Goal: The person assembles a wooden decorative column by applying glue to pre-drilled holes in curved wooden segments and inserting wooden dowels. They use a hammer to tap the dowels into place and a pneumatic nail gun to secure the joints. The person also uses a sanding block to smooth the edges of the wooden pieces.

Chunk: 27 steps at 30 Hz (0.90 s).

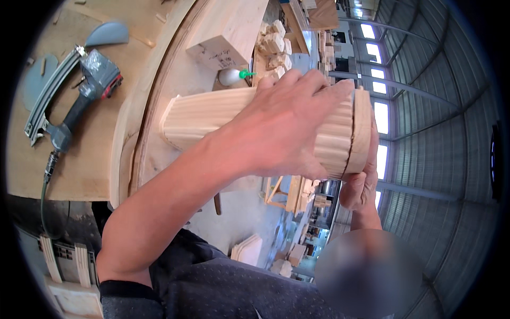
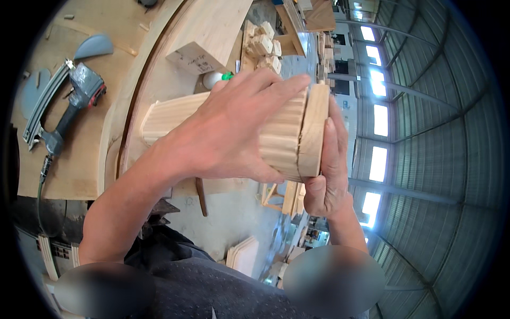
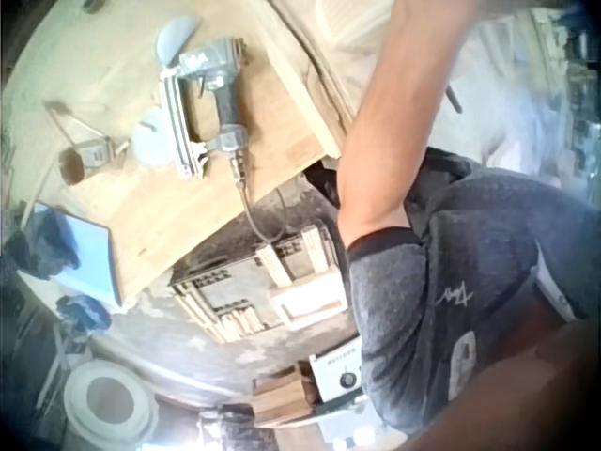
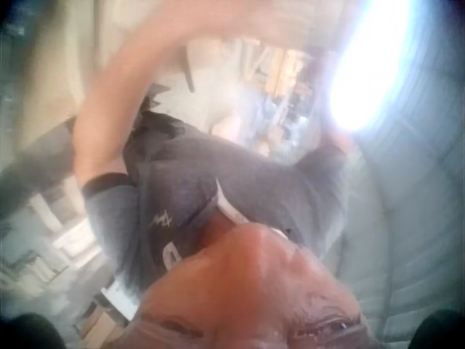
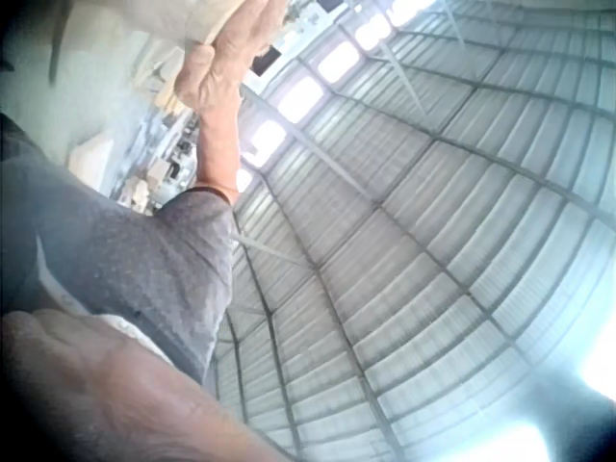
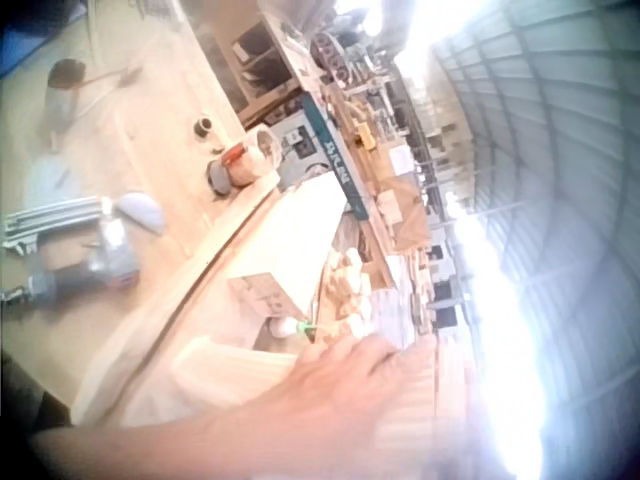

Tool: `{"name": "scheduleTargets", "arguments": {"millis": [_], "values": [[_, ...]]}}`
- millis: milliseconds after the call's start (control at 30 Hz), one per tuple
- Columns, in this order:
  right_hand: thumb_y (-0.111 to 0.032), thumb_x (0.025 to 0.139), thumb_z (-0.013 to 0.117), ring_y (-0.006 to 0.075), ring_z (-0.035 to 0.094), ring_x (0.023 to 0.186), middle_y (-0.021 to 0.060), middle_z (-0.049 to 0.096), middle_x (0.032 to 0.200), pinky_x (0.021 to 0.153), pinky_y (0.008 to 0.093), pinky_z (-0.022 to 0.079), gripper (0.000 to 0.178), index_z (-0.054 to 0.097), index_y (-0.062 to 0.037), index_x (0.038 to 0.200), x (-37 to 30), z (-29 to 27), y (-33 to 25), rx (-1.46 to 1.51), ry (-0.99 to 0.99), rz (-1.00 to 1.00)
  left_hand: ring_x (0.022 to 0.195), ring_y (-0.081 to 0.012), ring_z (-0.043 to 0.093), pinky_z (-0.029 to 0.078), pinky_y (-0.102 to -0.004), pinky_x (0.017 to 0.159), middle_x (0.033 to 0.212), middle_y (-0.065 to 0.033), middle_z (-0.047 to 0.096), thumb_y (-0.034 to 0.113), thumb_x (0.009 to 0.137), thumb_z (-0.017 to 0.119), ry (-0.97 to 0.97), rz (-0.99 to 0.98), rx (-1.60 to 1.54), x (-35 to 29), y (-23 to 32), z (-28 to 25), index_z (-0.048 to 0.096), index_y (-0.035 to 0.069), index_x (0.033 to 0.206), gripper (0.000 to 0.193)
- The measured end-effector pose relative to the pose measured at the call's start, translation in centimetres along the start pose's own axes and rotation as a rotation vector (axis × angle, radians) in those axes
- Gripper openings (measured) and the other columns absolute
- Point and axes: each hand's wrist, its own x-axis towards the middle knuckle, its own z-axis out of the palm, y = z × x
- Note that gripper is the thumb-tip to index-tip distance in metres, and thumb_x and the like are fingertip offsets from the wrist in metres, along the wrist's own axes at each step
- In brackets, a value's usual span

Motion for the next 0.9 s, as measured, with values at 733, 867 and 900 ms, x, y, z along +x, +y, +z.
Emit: {"name": "scheduleTargets", "arguments": {"millis": [733,867,900], "values": [[-0.091,0.079,0.052,0.0369,0.03,0.157,0.0222,0.029,0.17,0.126,0.055,0.024,0.126,0.028,-0.0034,0.166,8.3,-1.4,-0.8,0.202,0.2,0.611,0.13,-0.039,0.052,0.038,-0.0493,0.113,0.136,-0.0208,0.054,0.04,0.058,0.096,-0.012,-0.039,-0.012,0.2,0.5,-1.0,0.047,-0.001,0.148,0.11],[-0.095,0.073,0.058,0.0371,0.033,0.156,0.0224,0.032,0.169,0.125,0.0548,0.028,0.134,0.03,-0.0021,0.165,7.3,-1.8,-2.4,0.186,0.173,0.605,0.131,-0.0392,0.051,0.037,-0.0505,0.114,0.139,-0.0211,0.053,0.041,0.058,0.096,-0.015,-0.044,-0.011,0.0,0.3,-1.1,0.045,-0.001,0.149,0.112],[-0.096,0.072,0.06,0.0372,0.034,0.156,0.0224,0.033,0.169,0.124,0.0547,0.029,0.136,0.03,-0.0018,0.165,6.6,-1.9,-3.2,0.173,0.121,0.585,0.131,-0.0392,0.05,0.037,-0.0508,0.114,0.139,-0.021,0.053,0.042,0.058,0.096,-0.024,-0.049,-0.006,0.1,0.3,-1.2,0.045,-0.001,0.149,0.112]]}}
